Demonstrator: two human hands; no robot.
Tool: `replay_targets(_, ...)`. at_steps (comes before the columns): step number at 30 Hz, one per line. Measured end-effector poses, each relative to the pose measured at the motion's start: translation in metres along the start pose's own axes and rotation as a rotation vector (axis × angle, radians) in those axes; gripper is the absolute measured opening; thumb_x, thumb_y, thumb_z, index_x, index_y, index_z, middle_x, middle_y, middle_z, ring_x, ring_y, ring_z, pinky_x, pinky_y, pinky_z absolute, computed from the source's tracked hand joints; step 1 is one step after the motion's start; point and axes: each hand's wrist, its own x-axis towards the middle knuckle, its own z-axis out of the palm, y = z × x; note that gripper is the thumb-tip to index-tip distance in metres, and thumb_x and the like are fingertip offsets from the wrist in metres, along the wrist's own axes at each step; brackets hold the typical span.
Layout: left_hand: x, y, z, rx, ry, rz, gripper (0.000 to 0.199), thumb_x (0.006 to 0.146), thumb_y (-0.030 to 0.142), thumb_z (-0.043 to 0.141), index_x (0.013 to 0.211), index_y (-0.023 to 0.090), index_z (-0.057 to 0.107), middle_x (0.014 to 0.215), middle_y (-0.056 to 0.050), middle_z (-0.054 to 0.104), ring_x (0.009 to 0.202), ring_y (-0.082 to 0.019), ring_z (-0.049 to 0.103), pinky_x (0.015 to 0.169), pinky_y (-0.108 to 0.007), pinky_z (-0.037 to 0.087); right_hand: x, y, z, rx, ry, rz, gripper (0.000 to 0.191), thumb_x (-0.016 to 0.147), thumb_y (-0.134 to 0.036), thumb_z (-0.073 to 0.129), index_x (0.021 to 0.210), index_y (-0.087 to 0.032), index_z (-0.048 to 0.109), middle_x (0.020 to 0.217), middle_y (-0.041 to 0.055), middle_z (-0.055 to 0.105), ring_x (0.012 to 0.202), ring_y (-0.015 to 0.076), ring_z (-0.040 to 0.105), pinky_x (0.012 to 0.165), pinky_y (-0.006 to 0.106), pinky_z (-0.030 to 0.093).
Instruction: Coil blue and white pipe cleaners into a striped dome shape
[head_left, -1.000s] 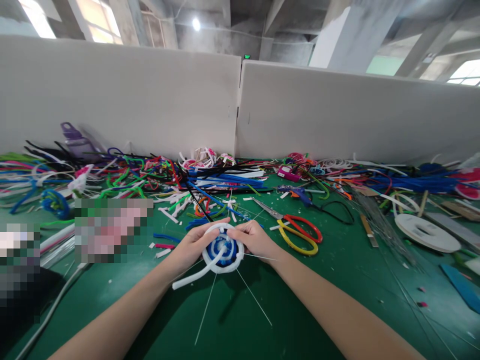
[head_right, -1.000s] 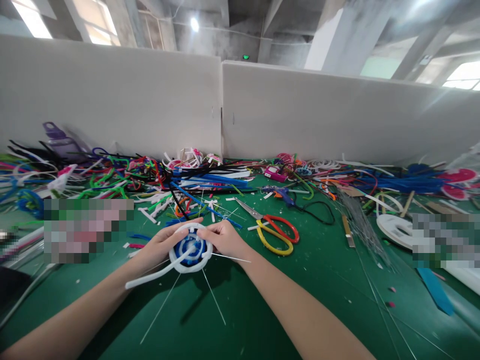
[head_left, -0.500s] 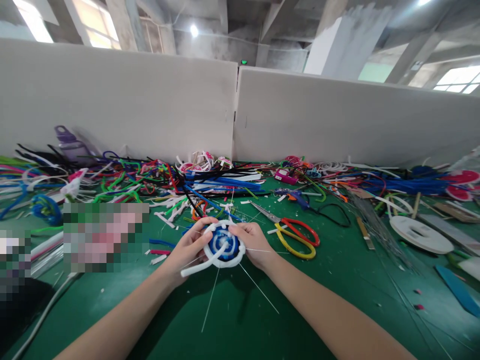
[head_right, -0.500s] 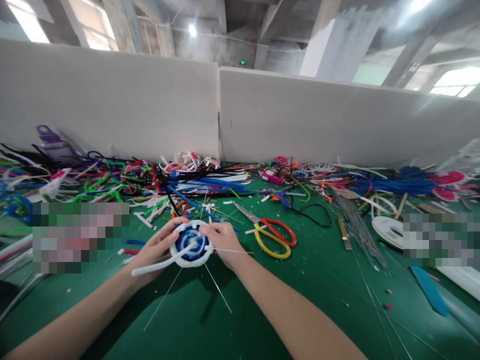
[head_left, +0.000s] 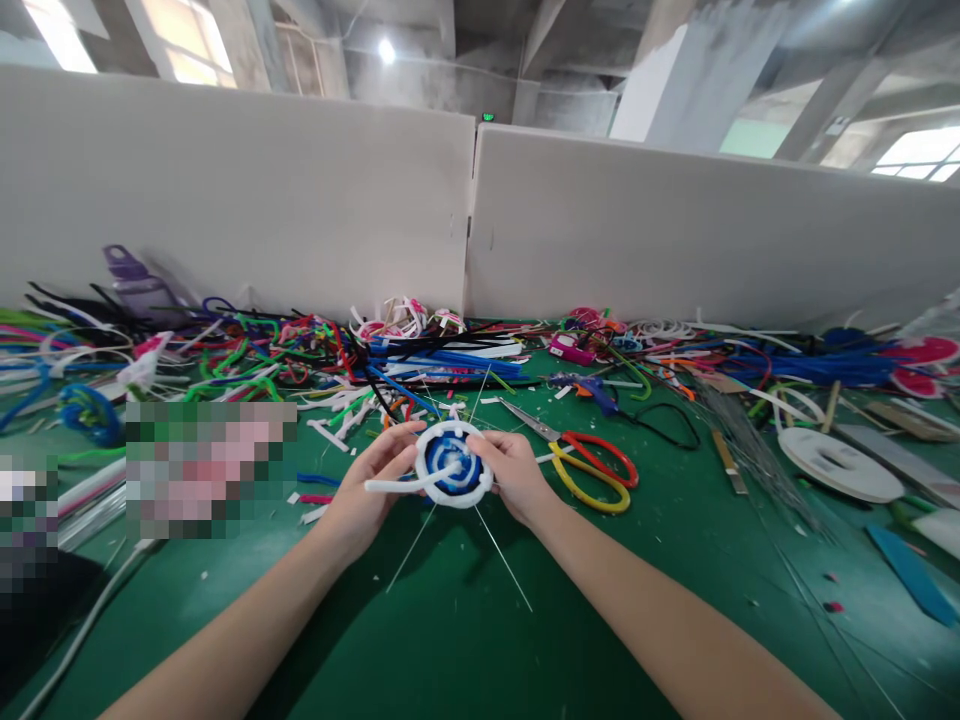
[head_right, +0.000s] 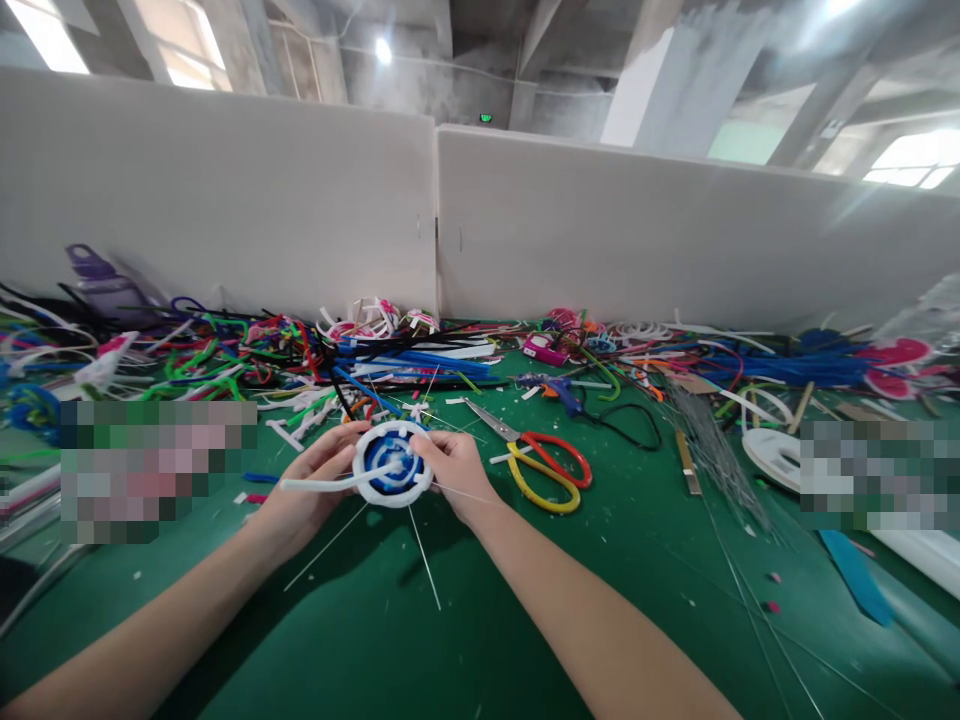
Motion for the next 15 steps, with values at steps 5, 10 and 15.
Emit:
replay_targets(5,0.0020,-0.0033,-0.0009,0.036,-0.012,0.031,0.017,0.076,0.030,0.067,0.089,0.021,0.061,0.082,0.002,0.059,0.068,-0.010,0.054,0.058,-0.019,0.044,-0.0003,0.0022,0.0022,-0.006,-0.042,0.063,0.030,0.064,-0.043,0.069,0.061,-0.014,0.061,0.037,-0.0075,0.042,0.030,0.0039,0.031,0.029,0.018,0.019)
replay_targets(10,0.0029,-0.0064,-0.0010,0.052,0.005,0.061,0.017,0.074,0.030,0.069,0.080,0.020,0.057,0.075,0.004,0.055,0.060,-0.008,0.050,0.054,-0.018,0.041,-0.0016,0.0069,0.0044,0.009,-0.052,0.088,0.034,0.062,-0.047,0.071,0.063,-0.013,0.063,0.041,-0.0059,0.046,0.035,0.0049,0.036,0.033,0.019,0.026)
replay_targets(15,0.0011,-0.0040,0.0005,0.015,0.016,0.029,0.020,0.070,0.029,0.071,0.085,0.022,0.059,0.077,0.004,0.058,0.061,-0.009,0.053,0.055,-0.020,0.044,-0.0018,0.0061,0.0039,0.031,-0.026,0.077,0.035,0.062,-0.047,0.071,0.064,-0.013,0.064,0.046,-0.0041,0.051,0.040,0.0057,0.041,0.039,0.019,0.032)
